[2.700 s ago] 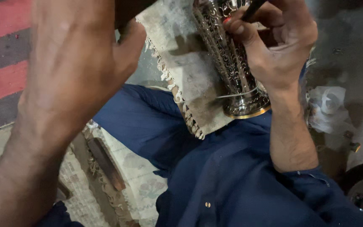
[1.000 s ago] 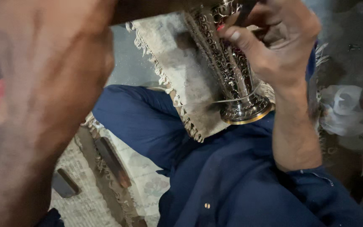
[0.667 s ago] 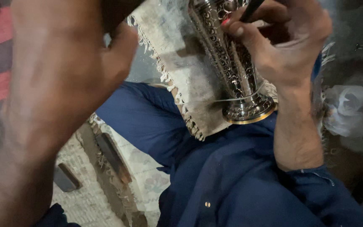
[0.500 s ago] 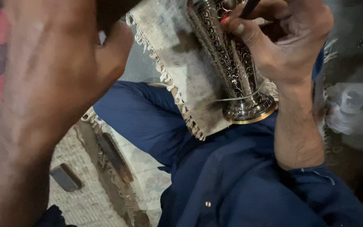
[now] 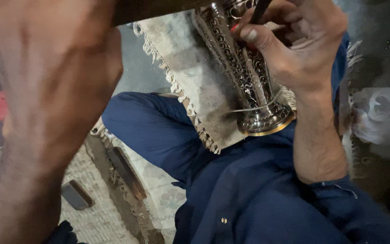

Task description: The person sits cross-legged on the floor with an ornate brass vase resting on a cloth on their lap. They hold a chisel against the vase's engraved surface and strike it with a wooden mallet, repositioning the chisel repeatedly to carve the decorative pattern, briefly picking up a tool from the floor at one point.

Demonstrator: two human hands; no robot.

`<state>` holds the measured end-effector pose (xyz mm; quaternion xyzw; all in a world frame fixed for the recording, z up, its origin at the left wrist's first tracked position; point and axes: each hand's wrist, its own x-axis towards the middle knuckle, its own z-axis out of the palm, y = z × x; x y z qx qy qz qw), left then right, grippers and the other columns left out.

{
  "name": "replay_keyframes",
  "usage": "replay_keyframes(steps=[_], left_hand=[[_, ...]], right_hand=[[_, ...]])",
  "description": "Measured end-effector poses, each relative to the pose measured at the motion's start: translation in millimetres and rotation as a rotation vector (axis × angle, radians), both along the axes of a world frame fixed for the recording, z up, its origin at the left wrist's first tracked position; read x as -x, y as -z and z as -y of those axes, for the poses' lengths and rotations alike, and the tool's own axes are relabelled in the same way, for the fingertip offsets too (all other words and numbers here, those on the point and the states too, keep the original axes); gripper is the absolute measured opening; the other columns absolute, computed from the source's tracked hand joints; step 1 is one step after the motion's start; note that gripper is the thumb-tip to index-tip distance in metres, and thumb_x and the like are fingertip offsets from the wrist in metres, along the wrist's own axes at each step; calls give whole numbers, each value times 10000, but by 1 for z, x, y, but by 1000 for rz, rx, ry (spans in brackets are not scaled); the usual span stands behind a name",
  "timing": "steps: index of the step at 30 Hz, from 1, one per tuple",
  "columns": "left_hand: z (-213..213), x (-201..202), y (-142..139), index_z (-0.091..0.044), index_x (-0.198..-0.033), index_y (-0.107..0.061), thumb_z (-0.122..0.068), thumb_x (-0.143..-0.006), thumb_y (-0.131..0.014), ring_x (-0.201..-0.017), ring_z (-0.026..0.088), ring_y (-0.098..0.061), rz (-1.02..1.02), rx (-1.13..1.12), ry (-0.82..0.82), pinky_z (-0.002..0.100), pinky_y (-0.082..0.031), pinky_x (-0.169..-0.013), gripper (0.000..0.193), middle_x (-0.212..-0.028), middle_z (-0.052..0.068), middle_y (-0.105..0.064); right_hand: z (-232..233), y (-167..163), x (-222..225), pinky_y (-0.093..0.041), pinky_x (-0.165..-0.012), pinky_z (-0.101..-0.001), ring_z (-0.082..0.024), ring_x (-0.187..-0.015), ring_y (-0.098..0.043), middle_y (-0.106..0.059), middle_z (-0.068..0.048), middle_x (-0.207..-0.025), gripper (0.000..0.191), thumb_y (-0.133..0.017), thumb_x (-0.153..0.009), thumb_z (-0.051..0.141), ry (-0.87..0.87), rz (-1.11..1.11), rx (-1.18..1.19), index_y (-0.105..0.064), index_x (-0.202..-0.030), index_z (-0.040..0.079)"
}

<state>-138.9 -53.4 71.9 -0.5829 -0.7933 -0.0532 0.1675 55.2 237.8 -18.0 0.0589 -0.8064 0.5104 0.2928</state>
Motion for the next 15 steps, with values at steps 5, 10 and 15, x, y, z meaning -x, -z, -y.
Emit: replay_keyframes(steps=[5,10,15], left_hand=[[-3,0,-2,-38,-1227,-569,14,-903,-655,-947,301,-608,35,-29,33,420,-456,-837,339,-1042,128,-609],[-9,-1,-6,-4,-1217,-530,-11,-935,-699,-979,344,-581,222,-95,32,444,-446,-858,329,-1084,169,-568],[-9,-2,-7,-6,-1219,-532,9,-913,-694,-1014,345,-570,226,-84,-6,453,-437,-887,347,-1116,173,-581]], right_hand=[[4,2,-3,-697,-912,-289,-199,-1045,-770,-739,-166,-1157,310,-737,-1164,-100,-12,20,91,-573,-1415,-22],[6,0,-1,-699,-959,-296,-221,-1094,-762,-719,-175,-1231,401,-715,-1161,-133,-21,11,105,-514,-1492,-28],[7,-3,0,-679,-911,-303,-238,-1066,-744,-689,-219,-1237,422,-695,-1106,-161,7,39,86,-507,-1464,-42]])
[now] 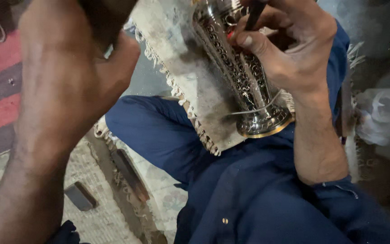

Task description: The person sits cross-legged on the floor with an ornate brass vase resting on a cloth on their lap. They hold a chisel against the vase's engraved surface and strike it with a wooden mallet, repositioning the chisel repeatedly to carve the decorative pattern, briefly picking up a tool from the floor at one point.

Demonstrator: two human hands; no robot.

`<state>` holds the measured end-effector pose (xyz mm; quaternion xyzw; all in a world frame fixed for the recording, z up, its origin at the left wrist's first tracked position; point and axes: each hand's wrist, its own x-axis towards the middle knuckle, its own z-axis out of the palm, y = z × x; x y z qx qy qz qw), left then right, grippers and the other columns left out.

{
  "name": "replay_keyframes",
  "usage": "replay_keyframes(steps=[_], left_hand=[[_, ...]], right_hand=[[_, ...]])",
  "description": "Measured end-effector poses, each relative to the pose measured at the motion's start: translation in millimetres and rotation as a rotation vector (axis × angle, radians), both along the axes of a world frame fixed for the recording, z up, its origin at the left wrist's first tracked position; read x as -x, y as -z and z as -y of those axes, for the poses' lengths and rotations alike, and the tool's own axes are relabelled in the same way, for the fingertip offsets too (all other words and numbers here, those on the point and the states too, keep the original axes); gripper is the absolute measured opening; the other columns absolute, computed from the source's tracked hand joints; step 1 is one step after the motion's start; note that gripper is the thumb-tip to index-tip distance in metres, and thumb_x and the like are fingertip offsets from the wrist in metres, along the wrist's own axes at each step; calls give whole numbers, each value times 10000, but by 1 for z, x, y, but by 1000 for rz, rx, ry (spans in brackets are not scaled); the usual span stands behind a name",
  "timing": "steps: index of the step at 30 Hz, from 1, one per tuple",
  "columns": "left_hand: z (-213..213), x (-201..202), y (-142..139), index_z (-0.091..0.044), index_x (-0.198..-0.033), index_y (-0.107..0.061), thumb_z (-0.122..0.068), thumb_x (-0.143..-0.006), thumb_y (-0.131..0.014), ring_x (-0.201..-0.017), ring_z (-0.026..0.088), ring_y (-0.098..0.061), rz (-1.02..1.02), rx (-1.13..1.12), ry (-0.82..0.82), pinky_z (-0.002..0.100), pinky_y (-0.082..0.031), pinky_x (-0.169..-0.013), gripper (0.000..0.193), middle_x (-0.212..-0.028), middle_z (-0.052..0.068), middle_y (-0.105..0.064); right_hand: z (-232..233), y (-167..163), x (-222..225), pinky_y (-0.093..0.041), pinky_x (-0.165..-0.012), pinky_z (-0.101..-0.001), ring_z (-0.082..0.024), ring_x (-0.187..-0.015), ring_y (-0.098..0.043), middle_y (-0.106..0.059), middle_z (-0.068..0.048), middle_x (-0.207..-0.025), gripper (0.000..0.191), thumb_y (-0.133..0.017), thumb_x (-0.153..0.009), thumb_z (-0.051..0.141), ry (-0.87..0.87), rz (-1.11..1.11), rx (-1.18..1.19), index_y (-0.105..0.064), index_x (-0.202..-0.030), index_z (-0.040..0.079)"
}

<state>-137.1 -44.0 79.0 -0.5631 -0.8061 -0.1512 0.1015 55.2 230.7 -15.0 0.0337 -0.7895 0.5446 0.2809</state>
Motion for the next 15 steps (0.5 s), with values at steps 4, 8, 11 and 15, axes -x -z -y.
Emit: replay_keyframes(steps=[4,8,11,15], left_hand=[[-3,0,-4,-57,-1310,-545,33,-882,-676,-1079,330,-582,-150,53,-24,443,-447,-951,457,-1162,143,-594],[-11,-3,-15,-47,-1300,-544,46,-883,-654,-1039,326,-564,-116,50,35,450,-436,-933,441,-1148,137,-592],[-16,-10,-20,-95,-1326,-563,52,-854,-681,-1077,339,-578,-268,83,29,460,-462,-959,509,-1183,143,-608],[-15,-16,-14,-108,-1361,-561,28,-868,-761,-1066,372,-603,-202,38,-11,490,-493,-929,548,-1166,178,-623]], right_hand=[[-2,2,2,-682,-884,-279,-210,-1049,-749,-690,-199,-1272,455,-719,-1105,-148,-13,-15,12,-496,-1481,-21],[-3,8,1,-674,-904,-279,-199,-1068,-759,-715,-172,-1249,453,-739,-1164,-146,-54,-44,51,-505,-1512,25],[-6,9,1,-675,-900,-298,-226,-1093,-766,-693,-215,-1271,452,-717,-1137,-156,-49,-45,-7,-503,-1497,12],[-8,12,0,-687,-872,-291,-219,-1029,-767,-721,-189,-1164,378,-695,-1155,-136,-26,-40,-13,-512,-1461,-11]])
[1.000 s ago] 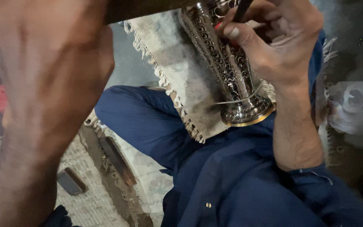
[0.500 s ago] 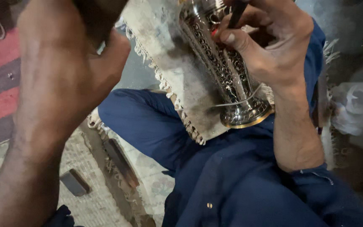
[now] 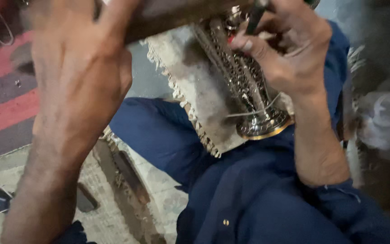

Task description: The person sits cross-legged on the floor with an ornate brass vase resting on a cloth on their lap. They hold a chisel against the vase's engraved surface and strike it with a wooden mallet, repositioning the chisel repeatedly to carve the decorative pattern, briefly picking up a tool from the floor at one point.

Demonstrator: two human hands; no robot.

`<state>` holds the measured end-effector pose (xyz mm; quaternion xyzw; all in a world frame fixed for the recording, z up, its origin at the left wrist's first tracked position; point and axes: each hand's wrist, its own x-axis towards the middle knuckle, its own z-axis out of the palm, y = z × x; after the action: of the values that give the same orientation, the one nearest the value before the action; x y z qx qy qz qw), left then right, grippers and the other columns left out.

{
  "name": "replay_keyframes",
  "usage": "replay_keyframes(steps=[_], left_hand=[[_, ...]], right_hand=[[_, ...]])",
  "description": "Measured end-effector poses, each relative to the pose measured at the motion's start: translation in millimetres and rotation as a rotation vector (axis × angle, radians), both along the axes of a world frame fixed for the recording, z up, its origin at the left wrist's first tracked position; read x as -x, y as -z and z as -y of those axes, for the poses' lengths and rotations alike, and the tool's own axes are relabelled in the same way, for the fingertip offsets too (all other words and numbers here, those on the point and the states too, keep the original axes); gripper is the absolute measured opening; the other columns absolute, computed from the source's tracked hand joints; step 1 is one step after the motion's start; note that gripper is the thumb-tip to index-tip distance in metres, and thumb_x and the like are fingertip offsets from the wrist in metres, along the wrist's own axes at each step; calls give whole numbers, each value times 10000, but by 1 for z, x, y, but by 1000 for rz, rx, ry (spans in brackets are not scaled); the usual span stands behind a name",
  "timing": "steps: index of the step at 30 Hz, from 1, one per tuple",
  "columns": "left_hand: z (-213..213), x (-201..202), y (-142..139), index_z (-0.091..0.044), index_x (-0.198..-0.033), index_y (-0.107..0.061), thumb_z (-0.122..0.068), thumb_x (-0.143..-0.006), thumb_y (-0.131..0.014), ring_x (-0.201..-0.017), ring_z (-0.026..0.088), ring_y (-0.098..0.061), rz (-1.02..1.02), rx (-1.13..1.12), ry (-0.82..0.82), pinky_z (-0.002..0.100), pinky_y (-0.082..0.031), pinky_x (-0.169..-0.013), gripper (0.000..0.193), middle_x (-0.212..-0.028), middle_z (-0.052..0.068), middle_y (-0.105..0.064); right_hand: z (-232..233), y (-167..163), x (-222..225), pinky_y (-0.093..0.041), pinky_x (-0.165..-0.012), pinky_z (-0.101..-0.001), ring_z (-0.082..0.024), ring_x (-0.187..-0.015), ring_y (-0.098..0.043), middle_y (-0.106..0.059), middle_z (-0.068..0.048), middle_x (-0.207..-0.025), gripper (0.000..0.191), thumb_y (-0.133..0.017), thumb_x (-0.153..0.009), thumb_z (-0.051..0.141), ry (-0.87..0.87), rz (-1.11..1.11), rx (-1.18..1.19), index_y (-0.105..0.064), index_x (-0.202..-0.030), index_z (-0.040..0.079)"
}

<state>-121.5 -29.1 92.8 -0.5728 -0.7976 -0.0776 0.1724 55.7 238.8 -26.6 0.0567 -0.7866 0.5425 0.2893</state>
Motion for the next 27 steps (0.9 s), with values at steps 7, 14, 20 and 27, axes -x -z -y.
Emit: replay_keyframes(steps=[7,14,20,27], left_hand=[[21,-26,61,32,-1423,-387,-29,-1049,-666,-910,174,-640,967,-400,-187,305,-544,-831,471,-1047,131,-628],[51,-87,150,-38,-1321,-507,-74,-914,-672,-783,150,-673,1216,-389,-548,327,-563,-702,441,-886,93,-685],[90,-159,162,-97,-1476,-459,-180,-921,-722,-744,223,-720,1316,-210,-725,374,-569,-652,620,-906,131,-732],[242,-148,174,25,-1404,-567,-251,-997,-742,-1184,356,-606,502,-303,-1349,459,-487,-1039,522,-1290,233,-644]], right_hand=[[-16,13,2,-652,-863,-350,-238,-951,-758,-727,-152,-1075,202,-666,-1207,98,-7,-26,500,-560,-1361,21],[-40,26,-21,-649,-856,-345,-236,-971,-735,-691,-135,-1066,240,-697,-1211,176,32,13,437,-547,-1346,46],[-80,56,-36,-568,-927,-326,-236,-1057,-679,-652,-113,-1125,207,-655,-1235,235,87,131,652,-600,-1214,37],[-86,70,-28,-523,-1014,-286,-203,-1123,-633,-627,-89,-1177,191,-588,-1236,220,108,221,610,-610,-1224,30]])
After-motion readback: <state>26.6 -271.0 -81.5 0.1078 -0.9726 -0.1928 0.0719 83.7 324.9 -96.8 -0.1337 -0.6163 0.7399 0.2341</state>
